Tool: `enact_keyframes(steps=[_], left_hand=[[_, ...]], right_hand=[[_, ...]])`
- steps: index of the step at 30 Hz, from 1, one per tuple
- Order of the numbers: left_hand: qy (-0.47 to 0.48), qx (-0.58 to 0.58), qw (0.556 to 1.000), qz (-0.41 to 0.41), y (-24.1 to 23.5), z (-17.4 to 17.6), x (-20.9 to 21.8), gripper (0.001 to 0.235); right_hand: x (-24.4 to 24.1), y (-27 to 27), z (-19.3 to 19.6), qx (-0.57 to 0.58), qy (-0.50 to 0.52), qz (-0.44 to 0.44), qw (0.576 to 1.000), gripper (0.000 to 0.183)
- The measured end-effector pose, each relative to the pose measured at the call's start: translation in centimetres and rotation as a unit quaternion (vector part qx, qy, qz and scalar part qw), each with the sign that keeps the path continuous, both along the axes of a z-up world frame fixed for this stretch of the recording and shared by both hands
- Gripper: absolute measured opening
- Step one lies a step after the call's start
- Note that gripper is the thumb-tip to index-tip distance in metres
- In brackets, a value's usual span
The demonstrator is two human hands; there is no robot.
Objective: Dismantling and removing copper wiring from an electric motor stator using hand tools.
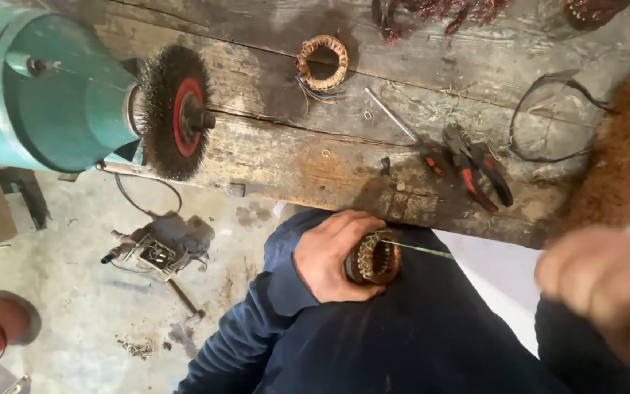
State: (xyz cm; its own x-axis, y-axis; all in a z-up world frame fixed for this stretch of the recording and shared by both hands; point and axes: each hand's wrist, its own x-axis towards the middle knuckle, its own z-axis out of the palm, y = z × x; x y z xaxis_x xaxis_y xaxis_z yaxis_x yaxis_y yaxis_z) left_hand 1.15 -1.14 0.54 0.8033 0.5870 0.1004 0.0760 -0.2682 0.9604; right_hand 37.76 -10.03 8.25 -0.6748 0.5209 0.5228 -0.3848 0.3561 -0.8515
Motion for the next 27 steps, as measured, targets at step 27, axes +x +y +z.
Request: enact_keyframes(steps=[27], left_hand=[[-0.009, 0.243, 0.967, 0.079, 0.7, 1.5, 0.4, 0.077]], right_hand=[[-11.2, -4.9, -7.7, -0.326, -0.36, -0.365, 0.794, 0.049]])
